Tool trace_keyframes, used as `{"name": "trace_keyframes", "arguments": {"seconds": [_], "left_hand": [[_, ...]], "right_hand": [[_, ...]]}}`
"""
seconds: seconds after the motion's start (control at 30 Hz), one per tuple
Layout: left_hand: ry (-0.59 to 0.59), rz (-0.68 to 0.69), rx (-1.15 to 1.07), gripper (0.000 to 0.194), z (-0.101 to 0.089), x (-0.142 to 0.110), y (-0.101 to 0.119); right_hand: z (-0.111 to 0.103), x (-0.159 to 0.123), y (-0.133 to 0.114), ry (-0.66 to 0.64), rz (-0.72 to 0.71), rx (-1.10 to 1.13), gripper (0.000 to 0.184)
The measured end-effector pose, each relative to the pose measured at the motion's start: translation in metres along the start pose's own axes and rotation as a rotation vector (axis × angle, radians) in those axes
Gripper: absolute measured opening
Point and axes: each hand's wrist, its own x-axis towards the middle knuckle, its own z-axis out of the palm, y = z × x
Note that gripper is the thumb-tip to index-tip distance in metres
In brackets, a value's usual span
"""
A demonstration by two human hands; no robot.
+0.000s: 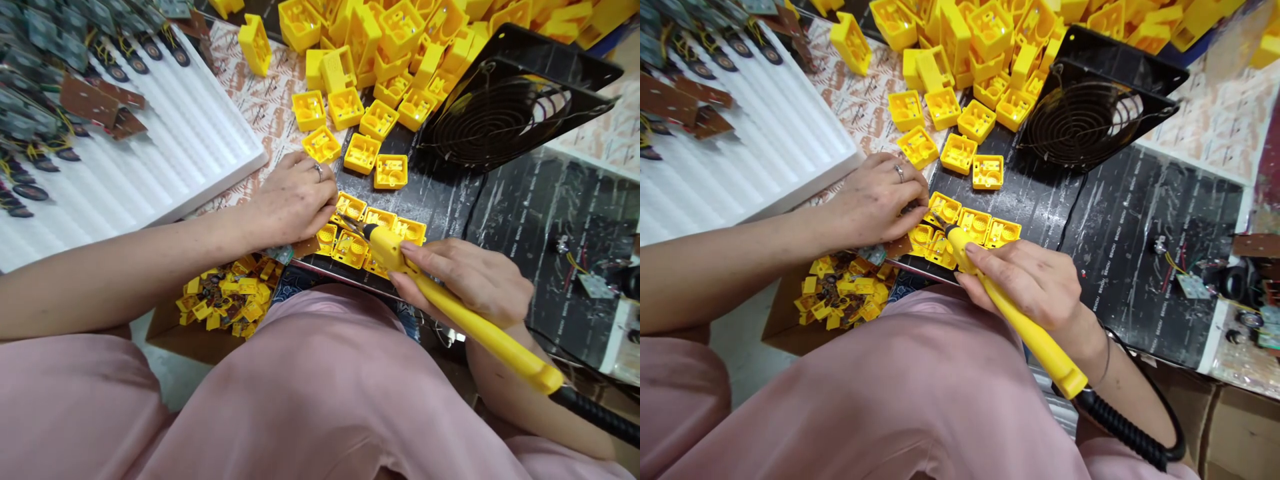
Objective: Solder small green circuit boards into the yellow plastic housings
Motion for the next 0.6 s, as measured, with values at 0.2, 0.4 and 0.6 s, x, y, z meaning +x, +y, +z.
{"name": "trace_keyframes", "arguments": {"seconds": [0.2,0.4,0.6], "left_hand": [[-0.011,0.002,-0.112,0.032,0.003,-0.002,-0.001],[0.069,0.012,-0.162,0.031,0.01,-0.004,-0.002],[-0.002,-0.014,-0.23,0.03,-0.002,-0.005,-0.007]], "right_hand": [[-0.004,0.009,-0.002,-0.055,0.024,-0.041,0.038],[0.003,0.011,-0.002,-0.017,-0.034,-0.046,0.031],[-0.008,0.001,-0.005,0.0,0.07,-0.012,0.041]]}}
